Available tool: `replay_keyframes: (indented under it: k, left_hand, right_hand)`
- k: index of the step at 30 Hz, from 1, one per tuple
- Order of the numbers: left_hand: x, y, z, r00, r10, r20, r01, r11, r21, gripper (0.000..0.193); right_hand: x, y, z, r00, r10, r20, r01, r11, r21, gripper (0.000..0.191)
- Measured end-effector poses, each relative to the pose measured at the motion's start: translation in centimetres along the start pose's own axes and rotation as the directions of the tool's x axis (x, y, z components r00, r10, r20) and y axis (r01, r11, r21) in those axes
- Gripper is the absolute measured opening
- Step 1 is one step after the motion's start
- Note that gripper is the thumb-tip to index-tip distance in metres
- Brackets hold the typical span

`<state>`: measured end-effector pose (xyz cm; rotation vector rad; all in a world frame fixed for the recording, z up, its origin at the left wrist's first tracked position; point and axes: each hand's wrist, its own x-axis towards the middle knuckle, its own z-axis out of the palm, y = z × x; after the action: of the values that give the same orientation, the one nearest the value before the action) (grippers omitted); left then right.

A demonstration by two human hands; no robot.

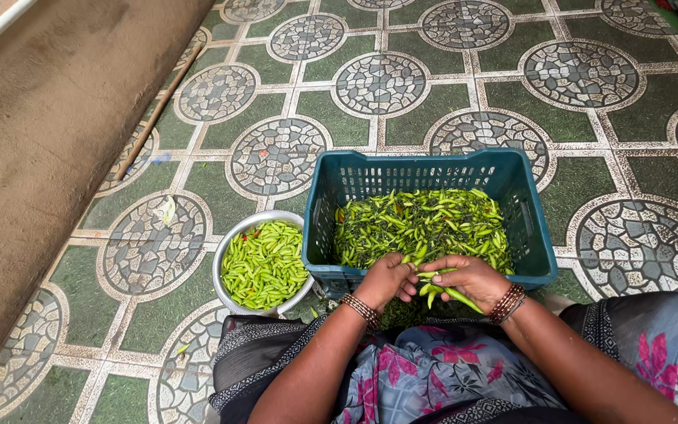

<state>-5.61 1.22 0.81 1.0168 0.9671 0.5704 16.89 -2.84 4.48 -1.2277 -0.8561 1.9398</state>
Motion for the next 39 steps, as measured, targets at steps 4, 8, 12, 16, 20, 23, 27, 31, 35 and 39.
replay_keyframes:
  k: [4,8,12,16,20,23,27,31,35,39]
  left_hand:
    - [-0.2,-0.3,0.3,0.996,0.088,-0.024,-0.085,0.990,0.116,0.022]
    - [-0.8,0.3,1.1,0.980,0.183,-0.076,-0.165,0.966,0.199,0.024]
    - [-1.9,1.9,1.2,0.950,0.259,-0.172,-0.181,0.911,0.370,0.024]
    - [-3.2,3.7,1.0,0.965,0.196,-0.172,-0.101,0.889,0.446,0.025]
    - [-3.7,4.2,1.5,0.991,0.065,-0.121,-0.020,0.940,0.342,0.020]
    - [-4.3,3.7,2.2,0.985,0.168,-0.047,-0.131,0.889,0.439,0.020]
    - [-4.7,3.3,3.1,0.935,0.353,-0.033,-0.212,0.632,0.746,0.023]
    - [-4.8,3.2,3.4,0.926,0.357,-0.124,-0.171,0.689,0.704,0.027]
    - [-4.1,2.7,2.9,0.816,0.546,-0.191,-0.264,0.646,0.717,0.026]
    - [-2.8,1.7,2.3,0.866,0.492,-0.093,-0.329,0.699,0.635,0.025]
  right_hand:
    - [-0.2,0.2,-0.2,0.998,0.028,0.050,-0.030,0.999,0.029,0.031]
    - [0.3,0.6,-0.5,0.999,-0.009,0.035,0.007,0.999,0.048,0.026]
    - [0.6,0.7,-1.2,1.000,-0.007,-0.010,0.007,0.999,0.040,0.023]
    - [0.8,0.5,-2.0,0.999,-0.023,-0.042,0.022,1.000,-0.009,0.023]
    - [1.0,0.7,-1.7,0.998,-0.017,-0.055,0.014,0.999,-0.046,0.023]
    - [1.1,1.0,-1.2,1.000,-0.009,-0.030,0.009,1.000,-0.004,0.023]
    - [1.0,1.4,-0.7,0.999,0.036,-0.040,-0.035,0.999,0.023,0.023]
    - [1.0,1.4,-0.4,1.000,0.017,-0.023,-0.016,0.999,0.030,0.021]
    - [1.0,1.3,-0.3,0.999,0.033,0.018,-0.033,0.999,0.025,0.021]
    - [0.9,1.6,-0.3,0.993,0.081,0.089,-0.078,0.996,-0.035,0.021]
